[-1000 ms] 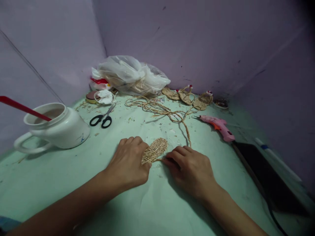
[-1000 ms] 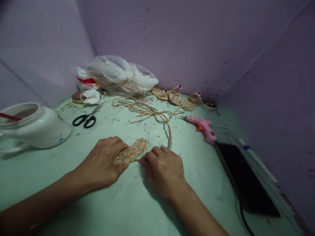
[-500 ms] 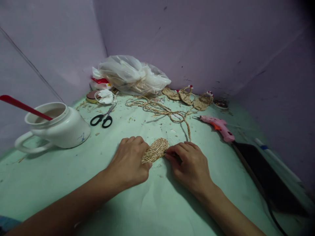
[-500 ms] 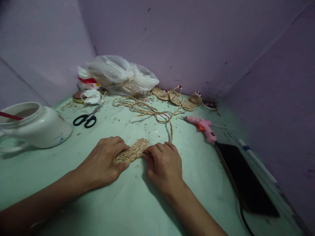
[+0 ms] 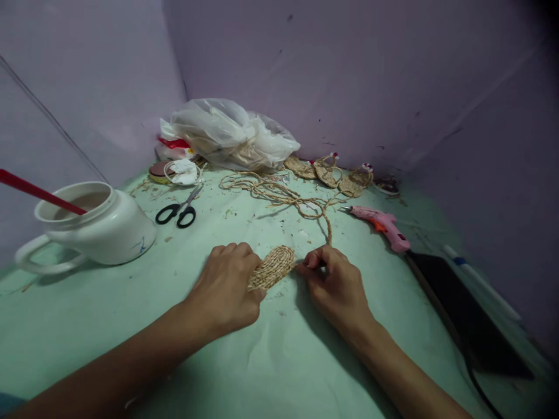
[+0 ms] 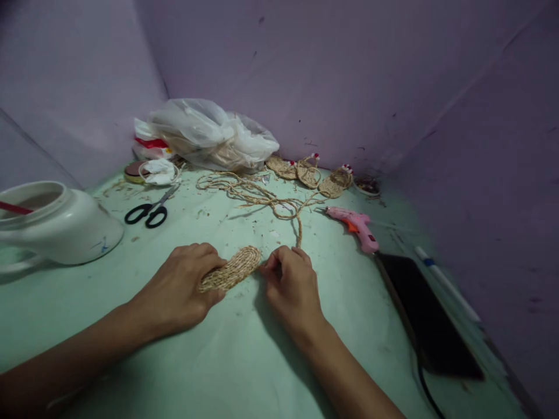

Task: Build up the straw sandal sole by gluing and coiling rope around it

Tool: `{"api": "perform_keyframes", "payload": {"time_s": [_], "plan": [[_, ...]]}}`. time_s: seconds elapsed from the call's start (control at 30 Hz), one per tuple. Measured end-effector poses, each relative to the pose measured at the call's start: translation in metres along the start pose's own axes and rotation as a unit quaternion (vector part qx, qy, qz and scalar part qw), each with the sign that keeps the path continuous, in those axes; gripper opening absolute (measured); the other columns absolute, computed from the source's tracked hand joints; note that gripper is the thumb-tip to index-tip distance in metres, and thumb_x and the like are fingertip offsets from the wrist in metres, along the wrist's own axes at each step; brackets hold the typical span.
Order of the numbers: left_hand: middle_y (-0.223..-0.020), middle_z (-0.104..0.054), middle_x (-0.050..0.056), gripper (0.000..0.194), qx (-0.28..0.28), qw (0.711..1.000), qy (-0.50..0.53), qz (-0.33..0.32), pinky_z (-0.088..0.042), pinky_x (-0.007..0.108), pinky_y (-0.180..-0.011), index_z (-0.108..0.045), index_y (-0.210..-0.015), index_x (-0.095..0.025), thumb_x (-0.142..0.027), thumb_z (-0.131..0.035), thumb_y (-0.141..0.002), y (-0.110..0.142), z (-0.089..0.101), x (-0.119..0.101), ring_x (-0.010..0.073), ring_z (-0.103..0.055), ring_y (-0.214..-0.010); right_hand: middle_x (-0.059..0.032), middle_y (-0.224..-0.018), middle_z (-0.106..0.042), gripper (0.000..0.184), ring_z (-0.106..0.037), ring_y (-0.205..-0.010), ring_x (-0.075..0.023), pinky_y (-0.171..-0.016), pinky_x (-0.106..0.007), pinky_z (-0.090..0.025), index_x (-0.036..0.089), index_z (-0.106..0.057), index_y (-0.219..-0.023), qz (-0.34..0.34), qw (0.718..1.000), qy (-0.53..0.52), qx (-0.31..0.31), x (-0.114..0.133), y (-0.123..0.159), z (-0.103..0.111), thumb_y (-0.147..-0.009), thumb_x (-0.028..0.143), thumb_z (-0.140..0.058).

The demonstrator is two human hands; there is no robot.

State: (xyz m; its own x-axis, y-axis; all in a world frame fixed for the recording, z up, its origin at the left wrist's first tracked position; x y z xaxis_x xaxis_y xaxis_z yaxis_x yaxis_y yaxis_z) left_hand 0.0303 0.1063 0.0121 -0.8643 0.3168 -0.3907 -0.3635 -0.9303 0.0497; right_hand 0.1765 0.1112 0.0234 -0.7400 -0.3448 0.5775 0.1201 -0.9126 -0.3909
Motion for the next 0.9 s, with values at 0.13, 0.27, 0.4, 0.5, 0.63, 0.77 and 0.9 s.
{"api": "perform_keyframes", "payload": {"time_s": [0.13, 0.27, 0.4, 0.5, 0.63, 0.77, 0.9], "plan": [[-0.092, -0.059, 0.007, 0.027, 0.003, 1.000, -0.002, -0.005, -0.037, 0.043, -0.084, -0.066, -0.094, -0.018, -0.028, -0.060, -0.070, 0.000, -0.001, 0.001, 0.0255, -0.052, -0.092, 0.0018, -0.061, -0.060, 0.009, -0.053, -0.057, -0.0141, -0.070, -0.035, -0.040, 0.021, -0.047, -0.066, -0.036, 0.999, -0.006, 0.012, -0.011, -0.004, -0.002, -0.072, 0.017, -0.052], [-0.093, -0.059, 0.007, 0.025, 0.006, 1.000, -0.004, -0.010, -0.037, 0.042, -0.084, -0.066, -0.092, -0.018, -0.028, -0.059, -0.070, 0.000, -0.001, 0.000, 0.0254, -0.051, -0.092, 0.0020, -0.061, -0.062, 0.012, -0.053, -0.056, -0.0144, -0.068, -0.035, -0.040, 0.021, -0.047, -0.065, -0.074, 0.997, -0.010, 0.027, -0.020, -0.006, -0.005, -0.068, 0.017, -0.058], [-0.091, -0.058, 0.007, 0.023, 0.008, 1.000, -0.001, -0.016, -0.037, 0.041, -0.083, -0.066, -0.091, -0.018, -0.027, -0.059, -0.071, -0.001, 0.000, -0.001, 0.0244, -0.051, -0.090, 0.0026, -0.059, -0.060, 0.014, -0.052, -0.055, -0.0141, -0.068, -0.035, -0.041, 0.020, -0.048, -0.063, -0.078, 0.997, 0.004, 0.027, -0.020, -0.009, -0.006, -0.067, 0.015, -0.060], [-0.088, -0.058, 0.006, 0.020, 0.010, 1.000, 0.001, -0.028, -0.037, 0.040, -0.081, -0.066, -0.089, -0.018, -0.026, -0.059, -0.071, -0.001, 0.001, -0.004, 0.0236, -0.051, -0.087, 0.0022, -0.062, -0.061, 0.012, -0.055, -0.060, -0.0147, -0.072, -0.036, -0.042, 0.020, -0.050, -0.064, -0.030, 0.999, 0.008, 0.028, -0.013, -0.013, -0.006, -0.069, 0.014, -0.059], [-0.088, -0.057, 0.005, 0.019, 0.014, 0.999, 0.007, -0.048, -0.037, 0.039, -0.078, -0.065, -0.089, -0.019, -0.024, -0.059, -0.072, -0.002, 0.003, -0.006, 0.0230, -0.050, -0.085, -0.0004, -0.073, -0.065, 0.016, -0.058, -0.068, -0.0154, -0.072, -0.033, -0.043, 0.019, -0.059, -0.087, 0.043, 0.996, 0.000, 0.072, -0.008, -0.018, -0.011, -0.073, 0.013, -0.059], [-0.092, -0.058, 0.004, 0.021, 0.029, 0.997, 0.005, -0.074, -0.037, 0.039, -0.080, -0.066, -0.090, -0.020, -0.019, -0.059, -0.071, -0.004, 0.004, -0.008, 0.0227, -0.050, -0.086, -0.0043, -0.092, -0.069, 0.051, -0.059, -0.077, -0.0163, -0.074, -0.032, -0.045, 0.020, -0.051, -0.123, 0.119, 0.981, -0.015, 0.156, 0.002, -0.015, -0.021, -0.073, 0.007, -0.055], [-0.097, -0.059, 0.005, 0.027, 0.040, 0.995, -0.003, -0.095, -0.037, 0.039, -0.084, -0.067, -0.095, -0.022, -0.018, -0.059, -0.069, -0.006, 0.004, -0.009, 0.0229, -0.052, -0.088, -0.0058, -0.105, -0.069, 0.053, -0.059, -0.073, -0.0148, -0.073, -0.031, -0.046, 0.019, -0.051, -0.125, 0.100, 0.973, -0.027, 0.204, 0.007, -0.010, -0.022, -0.073, 0.006, -0.054]]}}
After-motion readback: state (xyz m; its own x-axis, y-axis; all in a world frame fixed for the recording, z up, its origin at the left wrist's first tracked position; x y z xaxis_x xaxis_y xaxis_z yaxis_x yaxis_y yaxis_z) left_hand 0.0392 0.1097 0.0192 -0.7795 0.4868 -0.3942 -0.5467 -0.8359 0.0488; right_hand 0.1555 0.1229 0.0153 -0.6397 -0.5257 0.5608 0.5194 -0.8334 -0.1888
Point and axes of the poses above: each hand's wrist, its own y-axis away from the middle knuckle, its own z-axis out of the back of the hand, x = y × z, the point moved 10 cm from there along -y, towards the middle knuckle
